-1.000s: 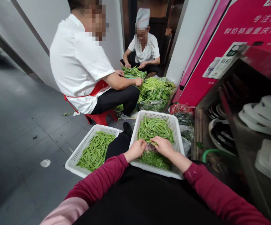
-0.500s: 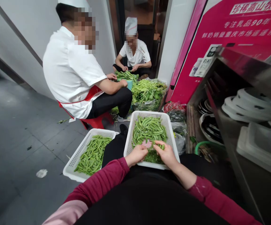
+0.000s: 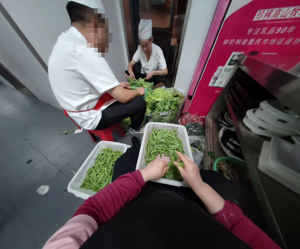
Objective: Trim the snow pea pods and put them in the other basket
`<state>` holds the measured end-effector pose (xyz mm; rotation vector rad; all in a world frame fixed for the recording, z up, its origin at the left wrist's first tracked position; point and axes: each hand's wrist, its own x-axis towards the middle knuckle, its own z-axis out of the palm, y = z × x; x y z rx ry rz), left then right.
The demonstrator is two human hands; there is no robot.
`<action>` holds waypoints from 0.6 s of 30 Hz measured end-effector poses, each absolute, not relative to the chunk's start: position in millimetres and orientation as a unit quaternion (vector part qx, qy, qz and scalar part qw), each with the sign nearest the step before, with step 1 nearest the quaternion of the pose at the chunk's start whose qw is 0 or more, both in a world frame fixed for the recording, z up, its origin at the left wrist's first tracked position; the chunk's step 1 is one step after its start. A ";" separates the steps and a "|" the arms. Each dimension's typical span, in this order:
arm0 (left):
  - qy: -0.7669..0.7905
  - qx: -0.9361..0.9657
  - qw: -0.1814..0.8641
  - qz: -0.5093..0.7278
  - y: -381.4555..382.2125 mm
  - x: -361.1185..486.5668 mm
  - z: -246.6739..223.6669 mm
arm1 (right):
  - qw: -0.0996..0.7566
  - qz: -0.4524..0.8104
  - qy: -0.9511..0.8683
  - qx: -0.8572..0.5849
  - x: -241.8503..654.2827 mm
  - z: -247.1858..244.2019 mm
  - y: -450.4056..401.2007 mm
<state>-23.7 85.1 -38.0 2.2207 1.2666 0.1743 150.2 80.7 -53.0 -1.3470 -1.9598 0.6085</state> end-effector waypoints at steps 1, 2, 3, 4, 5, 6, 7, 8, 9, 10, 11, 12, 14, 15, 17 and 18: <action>0.483 0.838 0.250 0.044 83.5 -23.4 -39.3 | 0.297 0.164 -0.809 -0.481 150.4 -49.1 79.7; 0.482 0.848 0.220 0.026 82.1 -23.8 -40.9 | 0.244 0.114 -0.858 -0.438 150.0 -46.0 79.4; 0.476 0.856 0.200 0.013 80.8 -24.5 -42.6 | 0.186 0.089 -0.894 -0.399 148.9 -44.1 79.9; 0.469 0.862 0.191 0.007 79.9 -25.6 -44.2 | 0.139 0.087 -0.913 -0.372 147.1 -43.7 81.3; 0.464 0.865 0.188 0.012 79.5 -26.8 -45.5 | 0.115 0.105 -0.918 -0.364 144.6 -44.8 83.5; 0.466 0.864 0.190 0.030 79.7 -28.2 -46.5 | 0.115 0.143 -0.909 -0.374 141.9 -47.6 86.4; 0.475 0.855 0.198 0.062 80.5 -29.8 -47.5 | 0.139 0.203 -0.884 -0.397 139.1 -51.9 89.9; 0.489 0.840 0.212 0.104 81.8 -31.5 -48.8 | 0.177 0.284 -0.842 -0.423 136.5 -57.4 93.8; 0.505 0.818 0.232 0.149 83.3 -33.3 -50.4 | 0.222 0.377 -0.780 -0.447 134.5 -64.0 98.1; 0.519 0.794 0.256 0.188 84.8 -35.2 -52.8 | 0.267 0.470 -0.697 -0.471 133.2 -71.2 102.8; 0.530 0.772 0.279 0.210 86.2 -37.1 -56.0 | 0.305 0.544 -0.607 -0.493 132.6 -78.7 108.0; 0.539 0.759 0.298 0.212 87.3 -39.0 -60.1 | 0.335 0.591 -0.525 -0.513 132.7 -86.0 113.9; 0.557 0.756 0.310 0.144 88.2 -42.3 -70.0 | 0.369 0.612 -0.430 -0.553 133.8 -99.2 127.6; 0.568 0.761 0.302 0.089 88.2 -43.6 -75.1 | 0.372 0.600 -0.417 -0.573 134.0 -104.7 134.9; 0.584 0.766 0.269 -0.004 87.8 -45.2 -83.5 | 0.354 0.573 -0.432 -0.600 131.8 -113.8 149.1; 0.587 0.769 0.253 -0.027 87.8 -45.5 -86.2 | 0.339 0.560 -0.443 -0.612 128.8 -117.8 155.4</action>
